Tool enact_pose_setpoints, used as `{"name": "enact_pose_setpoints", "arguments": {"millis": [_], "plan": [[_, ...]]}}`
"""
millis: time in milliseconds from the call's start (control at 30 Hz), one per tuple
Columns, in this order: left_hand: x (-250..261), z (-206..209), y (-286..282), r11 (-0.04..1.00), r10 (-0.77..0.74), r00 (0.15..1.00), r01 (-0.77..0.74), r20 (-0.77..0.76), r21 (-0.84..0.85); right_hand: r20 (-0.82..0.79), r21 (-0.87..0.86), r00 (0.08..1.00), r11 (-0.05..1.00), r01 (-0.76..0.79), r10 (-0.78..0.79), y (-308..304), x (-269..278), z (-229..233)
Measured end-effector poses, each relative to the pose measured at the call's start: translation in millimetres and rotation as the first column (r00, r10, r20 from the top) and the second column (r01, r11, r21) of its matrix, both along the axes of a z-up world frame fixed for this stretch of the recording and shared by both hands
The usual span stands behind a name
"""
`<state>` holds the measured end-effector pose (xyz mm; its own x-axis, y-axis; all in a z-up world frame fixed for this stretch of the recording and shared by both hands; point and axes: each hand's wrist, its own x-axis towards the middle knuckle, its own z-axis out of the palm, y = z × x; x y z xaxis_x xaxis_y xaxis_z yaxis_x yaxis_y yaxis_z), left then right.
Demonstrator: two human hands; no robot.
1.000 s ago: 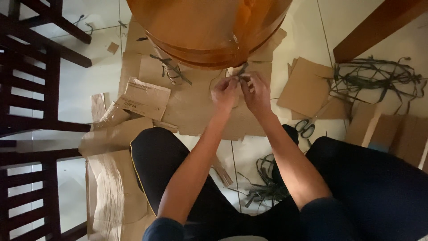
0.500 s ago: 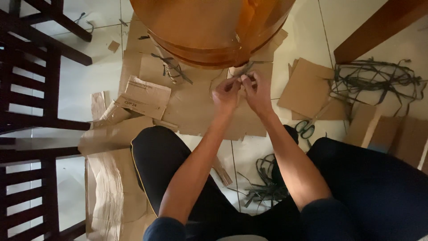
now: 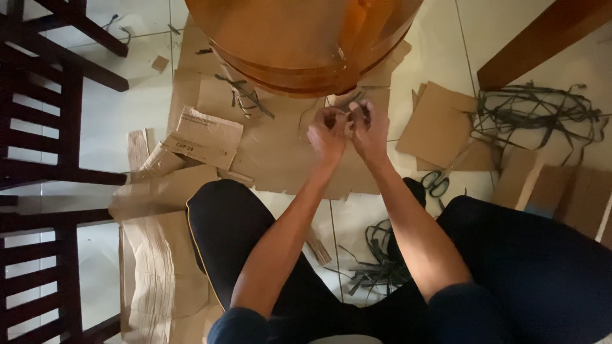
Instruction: Wrapping the legs of a wooden stool with protective cardboard strips and securing them with ties
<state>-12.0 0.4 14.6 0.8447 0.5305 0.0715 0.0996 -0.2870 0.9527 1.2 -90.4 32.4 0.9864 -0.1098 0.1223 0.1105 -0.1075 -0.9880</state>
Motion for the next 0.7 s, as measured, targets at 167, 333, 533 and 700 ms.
{"name": "enact_pose_setpoints", "arguments": {"millis": [167, 333, 533, 700], "plan": [[7, -7, 1, 0.992, 0.123, 0.992, -0.124, 0.022, 0.038, 0.094, -0.091, 0.988, 0.987, 0.129, -0.120, -7, 13, -11], [-2, 17, 7, 0.997, 0.072, 0.997, -0.072, 0.034, -0.011, -0.017, -0.081, 0.991, 0.988, 0.132, -0.134, -7, 22, -33], [-7, 0, 27, 0.995, -0.053, 0.995, 0.060, 0.088, -0.084, -0.162, 0.181, 0.984, 0.978, 0.105, -0.076, -17, 11, -33], [-22, -37, 39, 0.991, -0.082, 0.986, 0.096, 0.143, -0.090, -0.251, 0.083, 0.963, 0.989, 0.120, -0.096, -52, -21, -111]]}}
